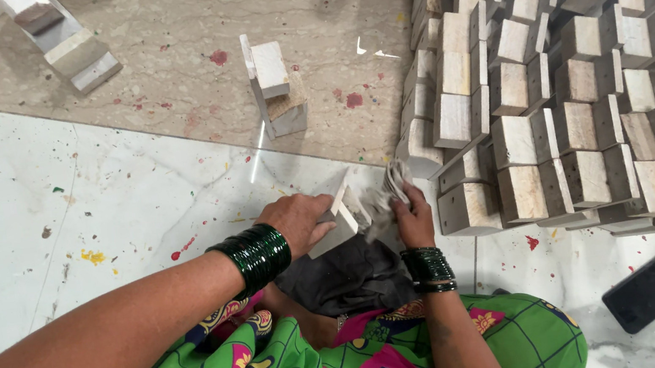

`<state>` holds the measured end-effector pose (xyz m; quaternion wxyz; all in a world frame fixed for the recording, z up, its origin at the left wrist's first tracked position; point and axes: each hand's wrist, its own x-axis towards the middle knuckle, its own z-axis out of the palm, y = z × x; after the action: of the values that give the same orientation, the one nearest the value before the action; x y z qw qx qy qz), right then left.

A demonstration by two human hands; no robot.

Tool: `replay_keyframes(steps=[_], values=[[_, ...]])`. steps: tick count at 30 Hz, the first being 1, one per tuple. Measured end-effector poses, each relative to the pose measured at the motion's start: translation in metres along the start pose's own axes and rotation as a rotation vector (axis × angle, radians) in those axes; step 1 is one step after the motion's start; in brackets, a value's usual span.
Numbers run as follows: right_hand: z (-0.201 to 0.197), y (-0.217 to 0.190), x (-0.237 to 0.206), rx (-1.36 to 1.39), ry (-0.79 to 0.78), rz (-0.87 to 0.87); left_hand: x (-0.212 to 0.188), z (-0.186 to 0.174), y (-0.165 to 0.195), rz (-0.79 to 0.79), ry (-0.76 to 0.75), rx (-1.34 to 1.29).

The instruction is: The person sits on the floor and wipes small white wooden components one at a time with a cloth, then places each cleaned piece onto a growing pile beside them among large stacks of similar parts.

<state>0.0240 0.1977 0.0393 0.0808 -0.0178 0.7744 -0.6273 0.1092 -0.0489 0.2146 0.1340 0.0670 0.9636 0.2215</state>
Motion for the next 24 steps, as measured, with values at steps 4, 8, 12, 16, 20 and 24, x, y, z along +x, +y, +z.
replay_keyframes(steps=[4, 8, 12, 16, 20, 24], values=[[0.009, -0.007, -0.014, 0.055, -0.257, -0.132, 0.001, -0.003, 0.001, -0.064, -0.011, 0.042], [0.013, 0.003, -0.023, -0.509, -0.086, -0.355, 0.003, -0.010, 0.001, -0.082, -0.014, 0.061], [-0.003, 0.004, -0.005, 0.028, -0.012, -0.028, 0.002, -0.010, 0.005, -0.044, -0.034, 0.081], [-0.003, -0.018, -0.009, 0.414, 0.105, -0.275, -0.001, 0.002, 0.011, 0.076, -0.037, 0.137], [0.017, -0.043, -0.042, -0.034, 0.007, -0.505, 0.003, 0.015, 0.015, 0.255, -0.037, 0.334], [0.021, -0.046, -0.039, -0.242, 0.055, -0.439, 0.004, 0.017, 0.013, 0.329, 0.009, 0.379]])
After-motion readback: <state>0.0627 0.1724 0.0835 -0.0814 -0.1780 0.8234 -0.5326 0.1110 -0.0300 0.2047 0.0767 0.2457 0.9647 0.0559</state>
